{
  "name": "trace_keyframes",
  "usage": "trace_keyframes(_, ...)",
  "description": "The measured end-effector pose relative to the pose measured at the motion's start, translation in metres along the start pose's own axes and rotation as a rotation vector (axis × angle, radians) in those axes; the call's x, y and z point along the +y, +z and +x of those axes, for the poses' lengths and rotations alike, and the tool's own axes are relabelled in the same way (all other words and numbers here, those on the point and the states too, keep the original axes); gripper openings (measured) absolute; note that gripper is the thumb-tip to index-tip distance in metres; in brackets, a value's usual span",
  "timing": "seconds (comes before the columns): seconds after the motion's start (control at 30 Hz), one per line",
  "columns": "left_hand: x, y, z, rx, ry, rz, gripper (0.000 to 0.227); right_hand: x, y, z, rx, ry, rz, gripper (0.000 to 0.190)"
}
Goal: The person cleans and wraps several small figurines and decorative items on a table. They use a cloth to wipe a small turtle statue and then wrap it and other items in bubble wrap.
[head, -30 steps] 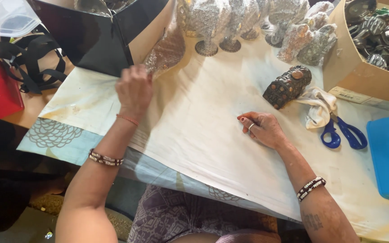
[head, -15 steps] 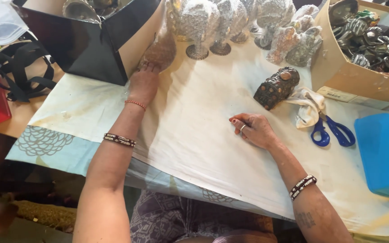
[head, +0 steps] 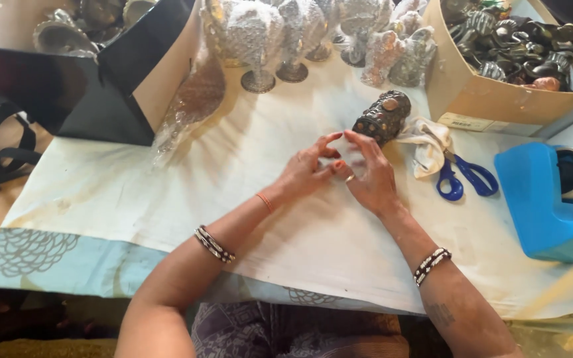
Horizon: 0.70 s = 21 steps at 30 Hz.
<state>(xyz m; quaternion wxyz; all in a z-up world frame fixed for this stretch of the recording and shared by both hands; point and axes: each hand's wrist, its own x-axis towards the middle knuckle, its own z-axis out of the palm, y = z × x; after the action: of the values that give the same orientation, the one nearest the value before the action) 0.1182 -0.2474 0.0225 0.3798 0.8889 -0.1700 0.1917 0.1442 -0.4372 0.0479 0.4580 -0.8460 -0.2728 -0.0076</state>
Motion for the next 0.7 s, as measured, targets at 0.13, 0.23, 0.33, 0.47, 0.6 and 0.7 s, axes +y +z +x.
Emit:
trace_keyframes(0.13,-0.018,0.032,-0.006,-0.068,-0.259,-0.724,0.041,-0.02,0.0,-0.008,0.166,-0.498,-0.216,0.074)
trace_keyframes(0.23,-0.044,0.055,-0.016,-0.196,-0.261,-1.01,0.024,-0.033,0.007,-0.014,0.114,-0.662,-0.291,0.082)
trace_keyframes(0.33,-0.049,0.06,-0.018,-0.244,-0.272,-0.998,0.021,-0.04,0.014,-0.016,0.025,-0.686,-0.279,0.086)
trace_keyframes(0.47,-0.022,0.037,-0.014,-0.205,-0.458,-0.912,0.028,-0.043,0.015,-0.019,-0.069,-0.651,-0.365,0.09)
trace_keyframes(0.6,-0.014,0.023,-0.015,-0.238,-0.446,-0.961,0.03,-0.046,0.015,-0.019,-0.115,-0.603,-0.391,0.088)
trace_keyframes(0.7,0.001,0.006,-0.016,-0.323,-0.424,-1.294,0.036,-0.044,0.016,-0.019,-0.101,-0.678,-0.39,0.083)
